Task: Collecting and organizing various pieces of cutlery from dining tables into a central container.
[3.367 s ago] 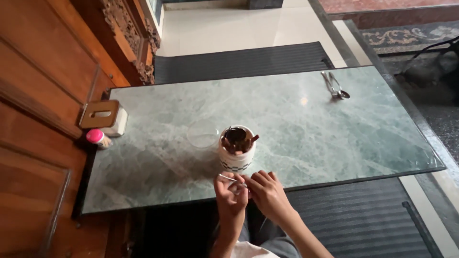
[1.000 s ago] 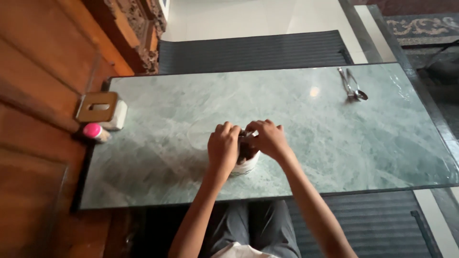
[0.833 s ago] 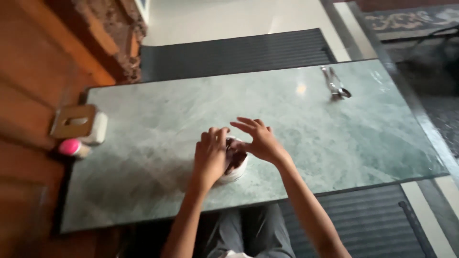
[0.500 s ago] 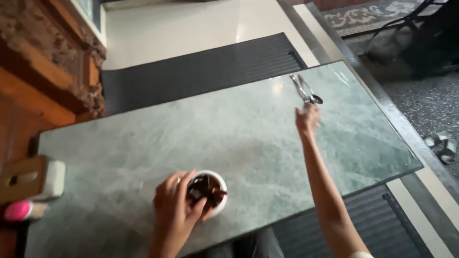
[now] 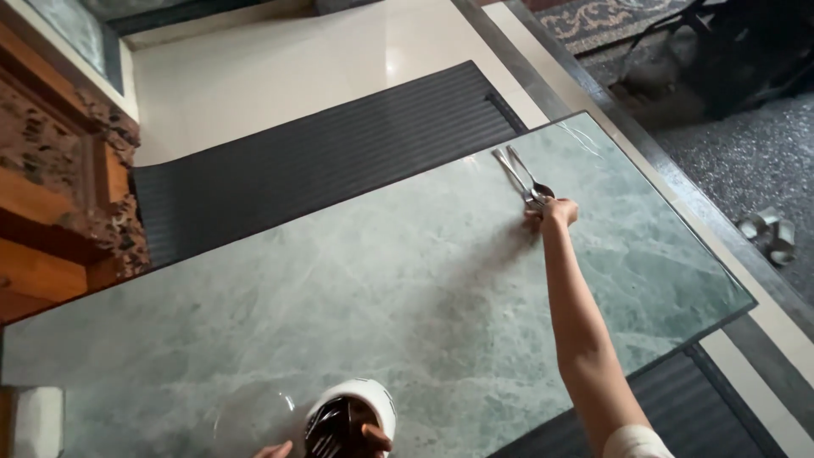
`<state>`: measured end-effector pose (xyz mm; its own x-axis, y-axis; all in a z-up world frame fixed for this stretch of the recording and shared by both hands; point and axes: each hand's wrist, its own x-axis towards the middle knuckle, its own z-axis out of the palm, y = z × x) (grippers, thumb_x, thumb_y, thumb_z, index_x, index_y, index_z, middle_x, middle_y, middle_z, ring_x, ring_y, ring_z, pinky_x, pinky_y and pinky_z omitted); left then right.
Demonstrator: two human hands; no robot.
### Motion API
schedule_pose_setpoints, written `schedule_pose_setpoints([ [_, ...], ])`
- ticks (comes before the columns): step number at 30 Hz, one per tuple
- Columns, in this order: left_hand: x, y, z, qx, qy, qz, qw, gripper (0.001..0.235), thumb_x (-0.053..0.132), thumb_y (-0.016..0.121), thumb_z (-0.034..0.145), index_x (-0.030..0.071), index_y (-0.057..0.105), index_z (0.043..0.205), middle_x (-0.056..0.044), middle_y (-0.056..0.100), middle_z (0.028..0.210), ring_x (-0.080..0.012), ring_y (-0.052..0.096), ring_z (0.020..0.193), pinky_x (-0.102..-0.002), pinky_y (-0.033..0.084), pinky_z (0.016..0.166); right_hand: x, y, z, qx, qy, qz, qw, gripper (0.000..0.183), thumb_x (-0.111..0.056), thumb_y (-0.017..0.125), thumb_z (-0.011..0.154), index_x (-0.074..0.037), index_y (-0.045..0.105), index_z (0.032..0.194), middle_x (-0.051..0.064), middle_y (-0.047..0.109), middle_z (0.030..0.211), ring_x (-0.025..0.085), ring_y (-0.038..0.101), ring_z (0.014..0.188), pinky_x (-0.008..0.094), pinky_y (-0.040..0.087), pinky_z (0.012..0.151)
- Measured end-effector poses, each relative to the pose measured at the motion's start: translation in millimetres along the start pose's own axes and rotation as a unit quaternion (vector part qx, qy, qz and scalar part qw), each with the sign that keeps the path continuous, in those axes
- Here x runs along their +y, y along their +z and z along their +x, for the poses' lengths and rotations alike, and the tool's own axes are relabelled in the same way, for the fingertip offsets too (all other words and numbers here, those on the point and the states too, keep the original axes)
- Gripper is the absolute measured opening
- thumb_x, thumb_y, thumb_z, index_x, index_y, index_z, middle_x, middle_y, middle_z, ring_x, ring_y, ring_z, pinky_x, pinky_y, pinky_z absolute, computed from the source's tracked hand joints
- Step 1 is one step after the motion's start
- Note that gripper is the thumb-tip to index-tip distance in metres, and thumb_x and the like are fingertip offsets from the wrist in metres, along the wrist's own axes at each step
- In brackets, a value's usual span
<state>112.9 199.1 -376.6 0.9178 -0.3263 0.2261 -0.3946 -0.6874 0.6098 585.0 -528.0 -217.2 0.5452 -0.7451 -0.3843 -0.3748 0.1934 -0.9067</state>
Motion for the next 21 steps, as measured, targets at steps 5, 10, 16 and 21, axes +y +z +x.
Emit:
schedule_pose_setpoints([
  [5,2.1,-8.4,-10.9,-0.053,-0.028,-0.039,0.997,0.047,0.028,0.070,0.090,0.005,0.067,0.131,-0.018,0.072,0.120,-0.0314,0.069,0.114,-0.044,0.052,0.101,-4.9,-12.9,-37.4,0.000,-0.019,0.020,1.000,0.012,0.004,0.060,0.091,0.003,0.056,0.103,0.019,0.069,0.078,0.030,0.071,0.052,0.045,0.050,0.036],
  [10,268.0,-125.8,63.2,0.165,-0.056,0.114,0.978,0.056,0.036,0.080,0.069,0.011,0.069,0.118,-0.013,0.070,0.110,-0.0329,0.067,0.105,-0.046,0.050,0.095,18.1,-38.5,-43.2,0.030,-0.311,-0.102,0.944,0.005,0.003,0.060,0.093,0.003,0.062,0.088,0.015,0.069,0.071,0.025,0.071,0.054,0.041,0.054,0.043],
  [16,380.5,-169.0,75.0,0.240,-0.114,0.093,0.960,0.049,0.023,0.076,0.078,0.010,0.067,0.124,-0.014,0.065,0.122,-0.0331,0.059,0.116,-0.046,0.042,0.101,-64.0,-93.6,-162.1,-0.008,-0.601,-0.195,0.775,0.007,0.005,0.059,0.098,0.001,0.061,0.093,0.025,0.064,0.083,0.045,0.062,0.076,0.050,0.048,0.064],
  [21,438.0,-195.3,73.8,0.270,-0.108,0.032,0.956,0.045,0.013,0.074,0.085,0.007,0.063,0.128,-0.013,0.063,0.126,-0.0334,0.056,0.121,-0.046,0.040,0.106,-151.6,-131.5,-313.2,-0.181,-0.709,-0.207,0.649,0.004,0.004,0.064,0.100,0.000,0.065,0.101,0.021,0.067,0.091,0.041,0.066,0.082,0.045,0.052,0.071],
])
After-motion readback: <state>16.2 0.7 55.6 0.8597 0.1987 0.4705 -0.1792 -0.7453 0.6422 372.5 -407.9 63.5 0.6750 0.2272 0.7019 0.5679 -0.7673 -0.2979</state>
